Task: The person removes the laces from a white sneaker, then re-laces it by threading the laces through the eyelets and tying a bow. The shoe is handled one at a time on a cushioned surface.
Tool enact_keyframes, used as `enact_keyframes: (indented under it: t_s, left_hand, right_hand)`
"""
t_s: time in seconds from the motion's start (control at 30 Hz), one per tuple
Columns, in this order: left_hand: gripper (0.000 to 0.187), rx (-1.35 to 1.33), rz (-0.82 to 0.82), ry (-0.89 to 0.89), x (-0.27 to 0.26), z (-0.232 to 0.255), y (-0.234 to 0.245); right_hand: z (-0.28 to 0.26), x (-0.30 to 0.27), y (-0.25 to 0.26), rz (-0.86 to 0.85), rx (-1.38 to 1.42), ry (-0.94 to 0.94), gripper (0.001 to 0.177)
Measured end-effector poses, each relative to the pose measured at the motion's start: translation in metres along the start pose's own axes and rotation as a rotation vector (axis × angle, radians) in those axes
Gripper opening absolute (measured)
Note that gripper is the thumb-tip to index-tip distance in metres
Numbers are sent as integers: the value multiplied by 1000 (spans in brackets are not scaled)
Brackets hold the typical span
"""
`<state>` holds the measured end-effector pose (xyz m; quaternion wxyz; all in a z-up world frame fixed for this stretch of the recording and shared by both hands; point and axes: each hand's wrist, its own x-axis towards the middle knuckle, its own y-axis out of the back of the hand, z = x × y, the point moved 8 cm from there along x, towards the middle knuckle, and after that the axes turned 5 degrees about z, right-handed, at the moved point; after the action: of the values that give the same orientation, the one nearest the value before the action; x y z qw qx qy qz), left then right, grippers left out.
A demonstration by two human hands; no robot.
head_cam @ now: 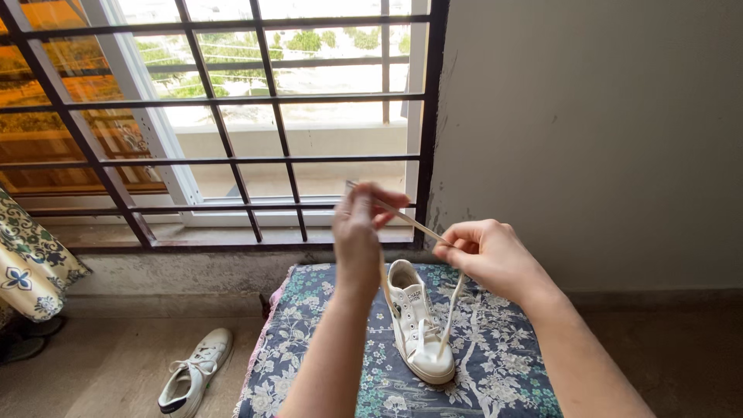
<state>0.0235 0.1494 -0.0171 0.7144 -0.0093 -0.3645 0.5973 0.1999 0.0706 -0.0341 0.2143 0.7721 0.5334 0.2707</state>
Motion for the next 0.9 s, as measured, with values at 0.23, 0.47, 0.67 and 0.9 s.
enact_keyframes:
  t_s: [0.23,0.47,0.67,0.9]
  left_hand:
    - [30,-42,58,47,27,-9,43]
    - [27,283,11,-97,19,-75,40]
    - [29,253,-7,-68,8,-118,24]
    - [31,305,-53,-68,-1,-116,5]
  right_hand:
    - [81,54,-23,231,573,-14,19]
    - [112,51,-74,-75,195,103,51]
    - [155,25,-110,-361,-432,42,22]
    - [170,11,-137,-322,-403,175,26]
